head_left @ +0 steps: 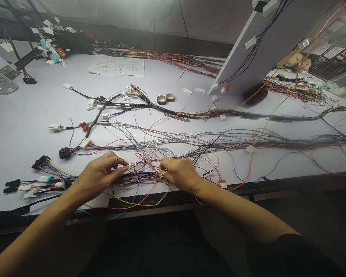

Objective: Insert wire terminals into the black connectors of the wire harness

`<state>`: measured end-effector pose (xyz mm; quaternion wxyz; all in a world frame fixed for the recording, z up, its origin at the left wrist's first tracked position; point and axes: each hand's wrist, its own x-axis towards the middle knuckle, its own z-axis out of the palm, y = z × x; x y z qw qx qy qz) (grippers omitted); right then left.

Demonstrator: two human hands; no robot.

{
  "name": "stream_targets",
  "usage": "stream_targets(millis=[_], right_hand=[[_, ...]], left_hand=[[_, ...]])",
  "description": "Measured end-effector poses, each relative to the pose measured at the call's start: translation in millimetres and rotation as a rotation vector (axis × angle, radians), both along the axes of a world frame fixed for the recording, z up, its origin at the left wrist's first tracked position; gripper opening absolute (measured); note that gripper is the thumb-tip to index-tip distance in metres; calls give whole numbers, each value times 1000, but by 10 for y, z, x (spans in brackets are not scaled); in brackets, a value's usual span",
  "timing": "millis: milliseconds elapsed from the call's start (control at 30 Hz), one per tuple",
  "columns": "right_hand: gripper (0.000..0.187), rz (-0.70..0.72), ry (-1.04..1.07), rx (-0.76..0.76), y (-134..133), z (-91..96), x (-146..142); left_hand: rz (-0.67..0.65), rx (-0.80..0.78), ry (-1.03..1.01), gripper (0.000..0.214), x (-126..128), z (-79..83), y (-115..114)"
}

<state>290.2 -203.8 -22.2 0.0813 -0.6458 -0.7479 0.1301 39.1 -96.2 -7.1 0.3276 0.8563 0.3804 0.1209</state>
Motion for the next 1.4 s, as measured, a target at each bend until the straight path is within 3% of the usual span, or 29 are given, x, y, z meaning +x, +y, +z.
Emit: stream_targets(millis=[200,333,467,567,767,1133,1400], right_hand=[[18,-25,15,-27,3,18,-18],[19,-24,25,-21,0,12,-17],[19,-28,26,-23,0,20,-20],[19,-34,21,-29,-1,31,-26],[20,-35,26,-24,-12,39,-32],[19,-39,50,-11,-26,10,-20],[18,-41,63,1,-31,0,-24]], left_hand=[[-141,-174,80,39,-247,132,8],[-227,-319,46,37,-227,188,2],[-57,-252,-35,40,27,130,20],[78,-217,44,45,248,57,75],[-67,-304,157,26,464,5,185],[-114,-86,263,22,486,141,90],[-14,-341,136,33,459,192,87]])
